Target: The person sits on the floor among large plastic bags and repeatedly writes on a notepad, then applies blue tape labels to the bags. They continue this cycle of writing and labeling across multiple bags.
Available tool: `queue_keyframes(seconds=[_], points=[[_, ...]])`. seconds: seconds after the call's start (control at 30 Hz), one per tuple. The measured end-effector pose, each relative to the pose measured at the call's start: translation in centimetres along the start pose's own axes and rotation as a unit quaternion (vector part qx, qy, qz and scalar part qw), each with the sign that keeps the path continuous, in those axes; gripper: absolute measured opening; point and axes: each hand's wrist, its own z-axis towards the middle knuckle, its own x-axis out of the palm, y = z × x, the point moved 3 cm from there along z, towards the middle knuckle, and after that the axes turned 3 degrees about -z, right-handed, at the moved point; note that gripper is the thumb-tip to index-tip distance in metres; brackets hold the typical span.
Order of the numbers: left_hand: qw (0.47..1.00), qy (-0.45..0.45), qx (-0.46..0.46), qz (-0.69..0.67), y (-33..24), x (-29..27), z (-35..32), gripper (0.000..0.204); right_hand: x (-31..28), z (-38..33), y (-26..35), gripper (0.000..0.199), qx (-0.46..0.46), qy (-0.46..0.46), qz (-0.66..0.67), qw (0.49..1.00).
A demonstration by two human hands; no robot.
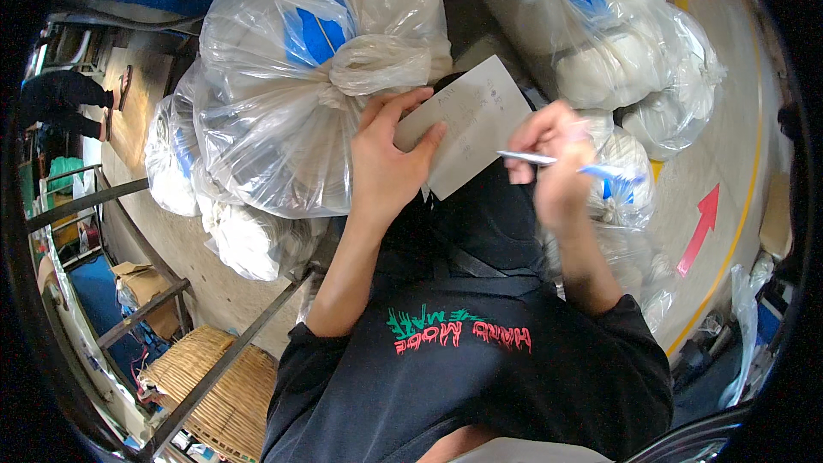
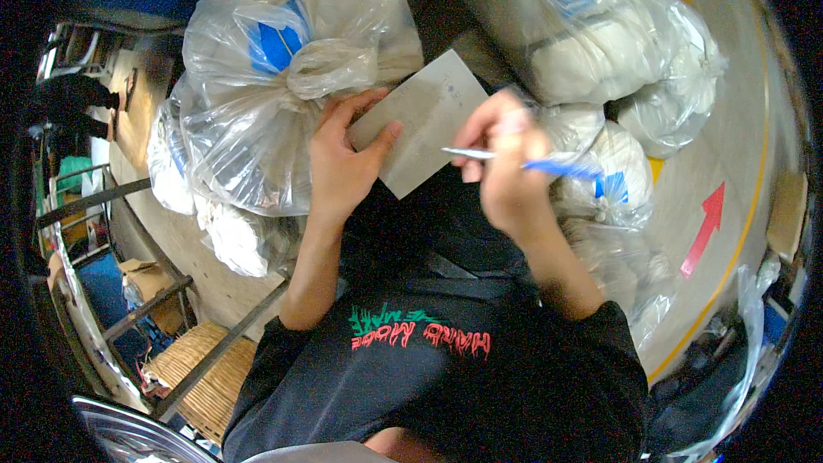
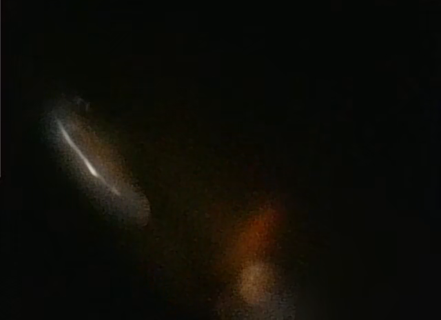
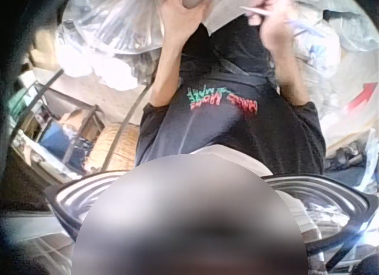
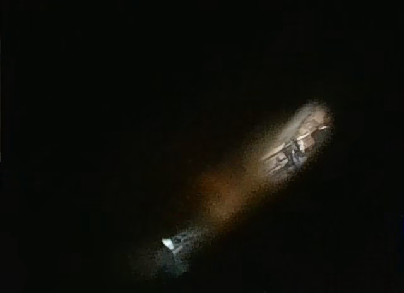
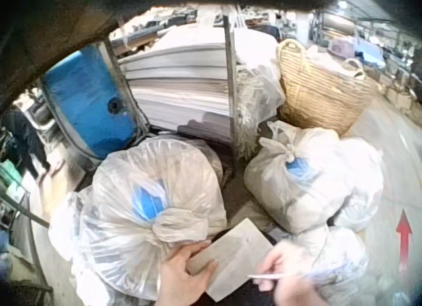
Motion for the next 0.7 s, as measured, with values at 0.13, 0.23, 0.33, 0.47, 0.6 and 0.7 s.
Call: queue_keyframes(seconds=[0.13,0.23,0.33,0.47,0.6,0.7], points=[[1.0,0.002,-0.005,0.021,0.0,-0.1,0.0,0.041,1.7,-1.2,-2.4,0.04,-0.164,-0.013,-0.191,0.968],[1.0,-0.003,0.007,0.028,0.0,-0.2,0.0,0.04,1.9,-1.3,-3.7,0.033,-0.188,-0.028,-0.272,0.943],[1.0,-0.004,0.009,0.022,0.1,-0.2,0.1,0.04,2.0,-1.2,-3.9,0.03,-0.218,-0.012,-0.317,0.923],[1.0,-0.011,0.009,0.017,0.1,-0.2,0.1,0.04,2.4,-1.2,-3.9,0.044,-0.231,0.005,-0.353,0.907],[0.999,-0.021,0.025,0.035,0.0,0.0,0.1,0.037,2.2,-1.0,-3.9,0.041,-0.23,-0.011,-0.356,0.906],[0.999,-0.019,0.03,0.037,0.0,0.0,0.2,0.036,2.5,-1.0,-4.0,0.041,-0.243,0.031,-0.369,0.897]])
